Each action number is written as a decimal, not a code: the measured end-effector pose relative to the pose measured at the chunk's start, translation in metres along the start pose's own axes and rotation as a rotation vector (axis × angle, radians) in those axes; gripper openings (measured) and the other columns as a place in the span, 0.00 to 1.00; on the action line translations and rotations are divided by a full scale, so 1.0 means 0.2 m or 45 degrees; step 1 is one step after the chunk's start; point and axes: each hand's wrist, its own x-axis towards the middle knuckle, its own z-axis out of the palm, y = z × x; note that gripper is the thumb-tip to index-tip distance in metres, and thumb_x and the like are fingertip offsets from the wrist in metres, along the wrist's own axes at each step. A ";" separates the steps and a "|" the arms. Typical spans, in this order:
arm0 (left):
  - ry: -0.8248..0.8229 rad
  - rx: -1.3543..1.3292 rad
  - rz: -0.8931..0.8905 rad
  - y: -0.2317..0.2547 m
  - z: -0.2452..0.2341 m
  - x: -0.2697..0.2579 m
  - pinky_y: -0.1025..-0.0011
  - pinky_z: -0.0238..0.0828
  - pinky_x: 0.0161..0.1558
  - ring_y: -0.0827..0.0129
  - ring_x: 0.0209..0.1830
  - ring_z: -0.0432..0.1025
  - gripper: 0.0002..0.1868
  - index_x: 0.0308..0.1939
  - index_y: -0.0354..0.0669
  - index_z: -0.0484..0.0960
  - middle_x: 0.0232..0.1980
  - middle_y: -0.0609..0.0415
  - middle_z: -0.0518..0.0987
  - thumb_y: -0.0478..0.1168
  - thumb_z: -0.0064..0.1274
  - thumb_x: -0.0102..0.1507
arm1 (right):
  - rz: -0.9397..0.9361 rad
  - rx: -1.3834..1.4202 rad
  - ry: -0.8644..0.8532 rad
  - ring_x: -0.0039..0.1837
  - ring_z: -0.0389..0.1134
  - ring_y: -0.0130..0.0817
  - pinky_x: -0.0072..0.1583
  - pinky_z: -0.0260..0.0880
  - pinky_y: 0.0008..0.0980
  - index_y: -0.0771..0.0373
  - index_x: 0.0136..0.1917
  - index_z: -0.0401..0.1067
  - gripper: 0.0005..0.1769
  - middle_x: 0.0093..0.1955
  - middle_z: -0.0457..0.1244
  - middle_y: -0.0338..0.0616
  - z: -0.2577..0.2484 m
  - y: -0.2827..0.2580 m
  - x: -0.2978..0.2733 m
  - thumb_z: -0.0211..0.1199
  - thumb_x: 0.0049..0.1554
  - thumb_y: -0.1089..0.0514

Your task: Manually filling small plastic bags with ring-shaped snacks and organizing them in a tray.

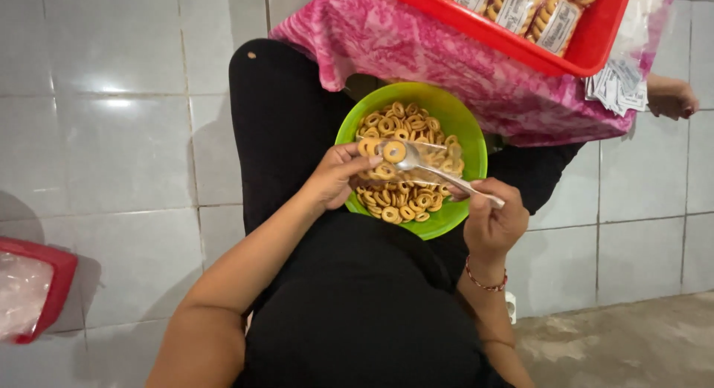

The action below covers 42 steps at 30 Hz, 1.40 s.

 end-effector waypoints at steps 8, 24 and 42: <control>-0.135 -0.098 -0.068 -0.05 0.10 -0.08 0.50 0.83 0.43 0.49 0.41 0.82 0.15 0.47 0.30 0.83 0.43 0.40 0.85 0.25 0.65 0.57 | -0.173 -0.041 -0.433 0.33 0.67 0.48 0.38 0.68 0.38 0.67 0.43 0.76 0.16 0.34 0.66 0.50 -0.14 -0.07 0.20 0.66 0.63 0.51; -0.401 -0.153 -0.145 -0.06 0.17 -0.15 0.46 0.81 0.46 0.48 0.47 0.80 0.17 0.48 0.29 0.82 0.46 0.39 0.85 0.21 0.64 0.56 | -0.304 -0.023 -1.097 0.33 0.67 0.54 0.37 0.68 0.43 0.70 0.45 0.74 0.08 0.31 0.63 0.54 0.02 -0.52 0.67 0.70 0.59 0.62; -0.688 -0.141 -0.307 0.06 0.19 -0.15 0.67 0.83 0.52 0.56 0.48 0.81 0.20 0.58 0.27 0.77 0.51 0.40 0.83 0.26 0.59 0.62 | -0.301 -0.514 -0.947 0.32 0.58 0.34 0.40 0.59 0.33 0.72 0.47 0.75 0.13 0.38 0.67 0.45 -0.11 -0.53 0.68 0.65 0.65 0.57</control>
